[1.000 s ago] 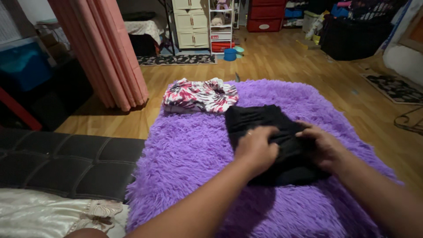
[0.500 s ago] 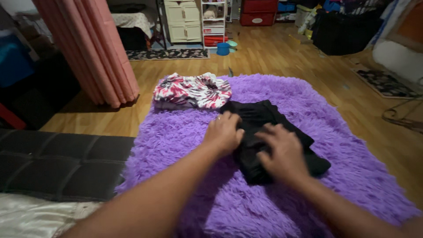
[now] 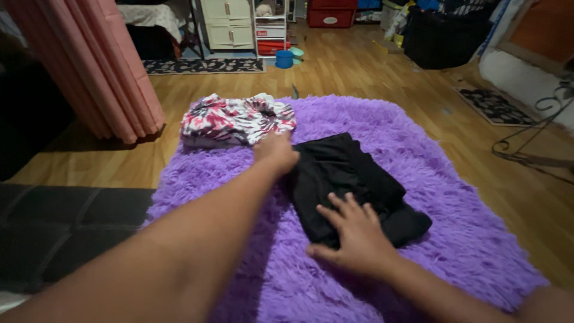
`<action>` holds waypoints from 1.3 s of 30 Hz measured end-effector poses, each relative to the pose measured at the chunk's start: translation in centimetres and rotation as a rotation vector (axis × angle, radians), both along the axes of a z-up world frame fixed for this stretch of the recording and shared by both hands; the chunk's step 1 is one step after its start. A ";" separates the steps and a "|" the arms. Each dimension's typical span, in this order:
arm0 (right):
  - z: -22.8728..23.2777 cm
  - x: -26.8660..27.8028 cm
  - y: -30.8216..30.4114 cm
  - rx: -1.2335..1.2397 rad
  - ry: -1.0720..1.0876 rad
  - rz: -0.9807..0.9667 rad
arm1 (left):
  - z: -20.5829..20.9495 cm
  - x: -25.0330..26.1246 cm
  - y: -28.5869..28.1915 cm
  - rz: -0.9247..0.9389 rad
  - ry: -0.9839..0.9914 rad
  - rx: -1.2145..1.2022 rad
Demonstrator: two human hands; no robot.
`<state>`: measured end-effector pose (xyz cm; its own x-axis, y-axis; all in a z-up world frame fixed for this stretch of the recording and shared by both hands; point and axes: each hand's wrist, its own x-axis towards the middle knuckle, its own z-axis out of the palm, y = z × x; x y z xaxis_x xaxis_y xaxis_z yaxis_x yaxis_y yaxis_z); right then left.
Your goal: The person folds several garments one by one on a purple rug. They pick up a white pair of shorts, fold them neatly, then fold a patterned top, followed by black shorts, and finally a maroon garment. Each item is folded and placed on the rug.
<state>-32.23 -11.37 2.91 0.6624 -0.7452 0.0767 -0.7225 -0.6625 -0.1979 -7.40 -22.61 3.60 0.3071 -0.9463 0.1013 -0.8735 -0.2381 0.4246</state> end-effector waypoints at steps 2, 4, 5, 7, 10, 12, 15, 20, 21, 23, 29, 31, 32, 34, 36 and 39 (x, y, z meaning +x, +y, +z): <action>0.1 -0.3 0.6 -0.032 -0.052 0.094 | -0.9 1.4 -1.2 0.082 0.043 0.000; 0.0 -0.4 1.0 -0.104 -0.121 0.131 | -2.4 2.7 -2.7 0.050 0.115 0.083; 0.0 -0.4 1.0 -0.141 -0.155 0.149 | -3.2 3.3 -3.6 0.041 0.128 0.076; 0.1 -0.4 0.9 -0.159 -0.209 0.127 | -4.5 4.4 -5.3 0.027 0.154 0.055; 0.9 -0.3 0.5 -0.075 -0.270 0.068 | -5.8 5.3 -7.1 0.027 0.145 0.034; 1.7 -0.4 0.3 -0.080 -0.282 0.050 | -5.8 5.1 -7.5 0.028 0.417 0.062; 3.2 -1.3 0.2 -0.179 -0.268 0.034 | -4.0 5.1 -6.3 0.030 0.488 -0.012; 3.8 -6.6 0.8 -0.056 -0.322 -0.096 | -0.1 5.1 0.8 0.047 0.871 -0.123; 3.4 -7.8 0.6 -0.026 -0.392 -0.022 | 0.1 5.4 3.0 0.029 0.946 -0.086; 1.5 -10.4 -0.2 0.037 -0.530 0.136 | -0.4 5.7 7.1 0.044 0.956 0.033; -5.8 -13.9 -3.3 0.675 -0.461 -0.462 | -3.6 5.7 14.0 0.090 1.111 0.173; -6.6 -14.3 -3.4 0.889 -0.543 -0.601 | -4.0 5.6 14.1 0.085 0.947 0.096; -6.6 -14.4 -3.2 0.997 -0.586 -0.671 | -4.0 5.5 13.9 0.082 0.863 0.059; -6.2 -14.3 -2.0 1.307 -0.813 -0.632 | -3.6 5.0 13.3 0.147 0.771 0.000; -5.4 -13.2 -0.7 1.292 -0.949 -0.664 | -3.2 4.5 12.9 0.160 0.738 -0.007; -4.4 -10.8 0.7 0.911 -0.925 -0.781 | -2.5 4.0 13.1 0.117 0.768 -0.001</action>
<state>-43.01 -10.65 -1.52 0.0688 -0.8975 -0.4356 -0.2193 0.4124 -0.8842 -3.44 -9.55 1.08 0.3895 -0.9033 -0.1797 -0.3035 -0.3101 0.9010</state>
